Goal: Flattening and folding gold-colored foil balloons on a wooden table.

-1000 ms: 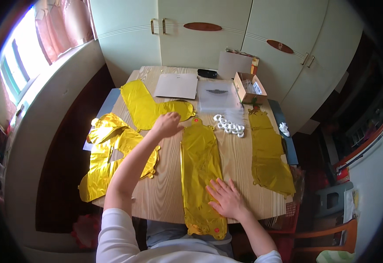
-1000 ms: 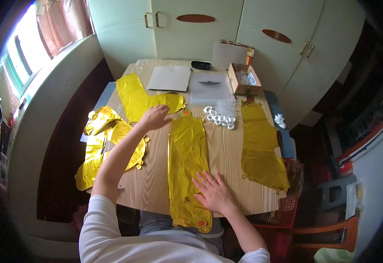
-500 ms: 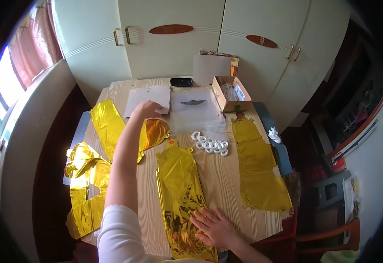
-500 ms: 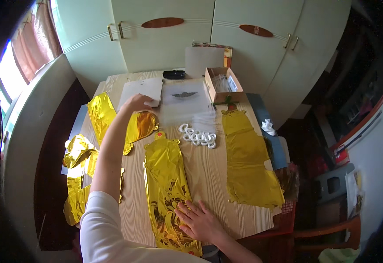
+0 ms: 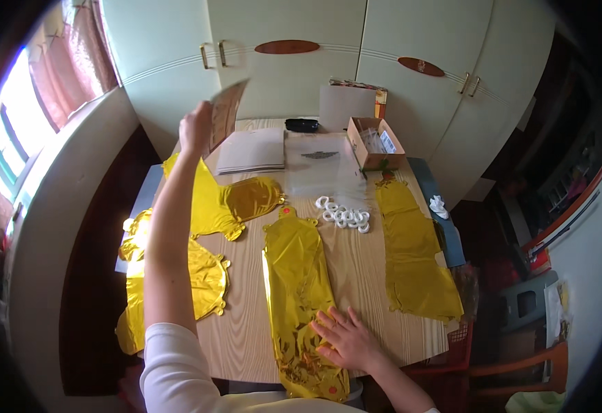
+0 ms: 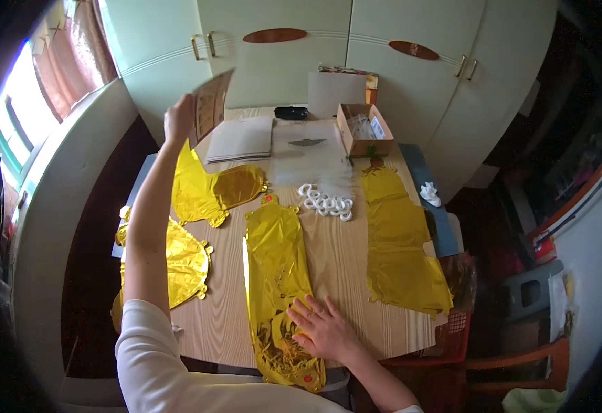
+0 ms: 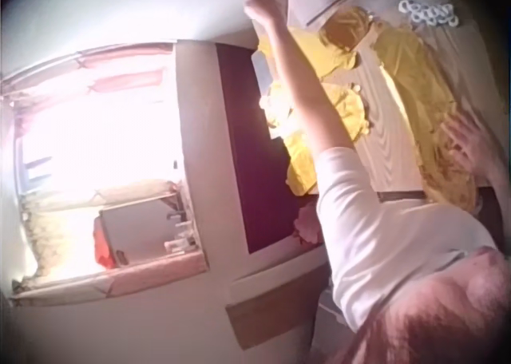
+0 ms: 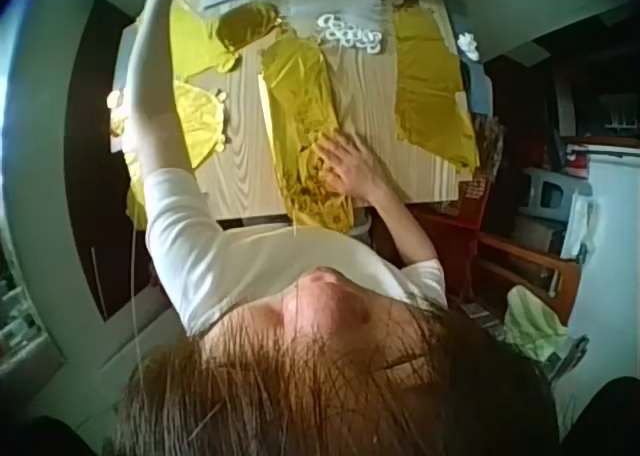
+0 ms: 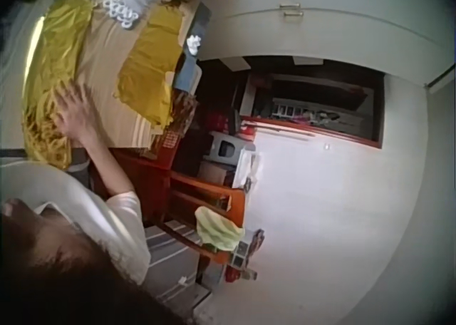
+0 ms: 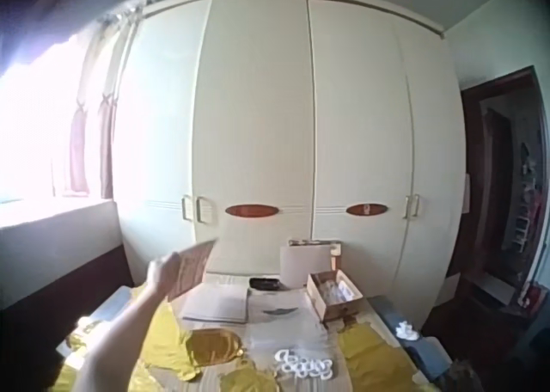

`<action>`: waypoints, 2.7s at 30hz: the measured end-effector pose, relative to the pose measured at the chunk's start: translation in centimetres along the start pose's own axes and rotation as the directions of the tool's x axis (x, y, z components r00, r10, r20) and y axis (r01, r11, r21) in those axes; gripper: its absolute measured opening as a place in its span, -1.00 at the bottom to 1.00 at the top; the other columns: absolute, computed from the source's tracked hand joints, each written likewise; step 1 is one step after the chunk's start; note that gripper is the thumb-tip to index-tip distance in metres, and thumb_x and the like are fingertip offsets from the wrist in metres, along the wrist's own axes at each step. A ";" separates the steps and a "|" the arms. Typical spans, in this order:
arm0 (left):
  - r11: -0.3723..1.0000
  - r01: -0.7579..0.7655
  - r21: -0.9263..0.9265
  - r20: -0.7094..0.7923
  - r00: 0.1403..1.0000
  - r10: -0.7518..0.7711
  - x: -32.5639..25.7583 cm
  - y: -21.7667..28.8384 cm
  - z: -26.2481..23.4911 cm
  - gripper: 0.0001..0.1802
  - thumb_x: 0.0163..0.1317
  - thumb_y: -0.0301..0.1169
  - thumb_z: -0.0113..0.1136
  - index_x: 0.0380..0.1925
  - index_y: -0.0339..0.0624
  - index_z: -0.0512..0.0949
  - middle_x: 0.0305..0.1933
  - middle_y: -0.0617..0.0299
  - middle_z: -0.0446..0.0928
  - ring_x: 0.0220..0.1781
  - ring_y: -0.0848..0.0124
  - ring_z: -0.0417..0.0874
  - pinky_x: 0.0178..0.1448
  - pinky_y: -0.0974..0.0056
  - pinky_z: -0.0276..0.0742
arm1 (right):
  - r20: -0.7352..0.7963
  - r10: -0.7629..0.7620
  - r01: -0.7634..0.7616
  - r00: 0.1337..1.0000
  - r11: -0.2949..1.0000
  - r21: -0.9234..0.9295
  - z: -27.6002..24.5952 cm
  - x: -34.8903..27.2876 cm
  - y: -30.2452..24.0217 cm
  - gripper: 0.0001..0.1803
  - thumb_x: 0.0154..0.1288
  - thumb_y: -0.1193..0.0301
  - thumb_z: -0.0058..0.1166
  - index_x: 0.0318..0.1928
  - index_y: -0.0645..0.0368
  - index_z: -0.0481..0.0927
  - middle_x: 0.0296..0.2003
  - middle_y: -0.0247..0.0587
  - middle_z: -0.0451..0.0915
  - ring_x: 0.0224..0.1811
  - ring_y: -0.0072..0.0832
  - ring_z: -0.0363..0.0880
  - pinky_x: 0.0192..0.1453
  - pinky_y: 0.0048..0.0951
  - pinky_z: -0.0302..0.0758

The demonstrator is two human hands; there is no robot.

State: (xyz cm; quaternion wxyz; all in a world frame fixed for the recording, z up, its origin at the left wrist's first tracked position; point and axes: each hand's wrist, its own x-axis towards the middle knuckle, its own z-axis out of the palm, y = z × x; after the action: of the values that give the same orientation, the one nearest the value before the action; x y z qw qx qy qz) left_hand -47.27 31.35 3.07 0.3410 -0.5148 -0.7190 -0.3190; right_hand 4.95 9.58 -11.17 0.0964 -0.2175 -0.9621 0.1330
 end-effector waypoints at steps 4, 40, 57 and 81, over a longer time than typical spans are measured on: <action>0.980 0.084 -0.178 -0.092 0.991 -0.102 -0.1 -0.1 -8.7 -0.82 0.36 -0.29 0.05 -0.34 -0.11 0.52 -0.45 -0.04 0.59 -0.38 -0.06 0.66 -0.33 -0.02 0.57 | -0.061 -0.015 0.016 0.998 1.000 0.017 0.0 -0.1 -0.1 -0.32 0.36 -0.02 0.01 0.40 -0.03 0.31 0.39 -0.12 0.28 0.50 -0.14 0.11 0.51 0.16 -0.01; 0.828 -0.258 -0.498 0.663 0.503 0.555 -30.5 13.8 -16.8 -0.03 0.06 0.37 0.11 0.43 0.18 0.23 0.53 0.09 0.13 0.59 -0.02 -0.03 0.53 -0.33 -0.25 | -0.397 0.253 -0.177 0.882 0.960 0.218 1.0 5.4 7.0 -0.47 0.18 0.27 0.27 0.18 0.08 0.54 0.23 -0.09 0.43 0.27 -0.15 0.38 0.32 -0.15 0.36; 0.766 -0.194 -0.613 0.622 0.479 0.620 -30.2 13.5 -17.1 -0.27 0.17 0.19 0.15 0.33 0.22 0.39 0.52 0.16 0.15 0.58 0.00 0.00 0.55 -0.27 -0.25 | -0.117 0.087 -0.089 0.989 0.996 -0.017 0.4 5.7 5.8 -0.32 0.18 -0.22 0.10 0.27 -0.27 0.51 0.40 -0.22 0.28 0.50 -0.26 0.12 0.55 -0.04 -0.04; 0.751 -0.231 -0.618 0.622 0.441 0.647 -30.1 14.2 -17.4 -0.48 0.31 -0.02 0.08 0.30 0.54 0.40 0.50 0.26 0.21 0.59 0.04 0.00 0.55 -0.29 -0.28 | -0.125 0.103 -0.106 0.987 0.994 -0.020 0.1 5.9 5.5 -0.32 0.15 -0.20 0.14 0.25 -0.27 0.52 0.39 -0.20 0.29 0.49 -0.25 0.13 0.54 -0.04 -0.02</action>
State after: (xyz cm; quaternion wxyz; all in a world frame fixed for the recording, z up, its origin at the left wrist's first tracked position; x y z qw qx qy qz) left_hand -23.68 5.34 -10.25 -0.0806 -0.8371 -0.5319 -0.0993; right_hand 1.84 16.96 -12.16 0.1459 -0.2767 -0.9433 0.1113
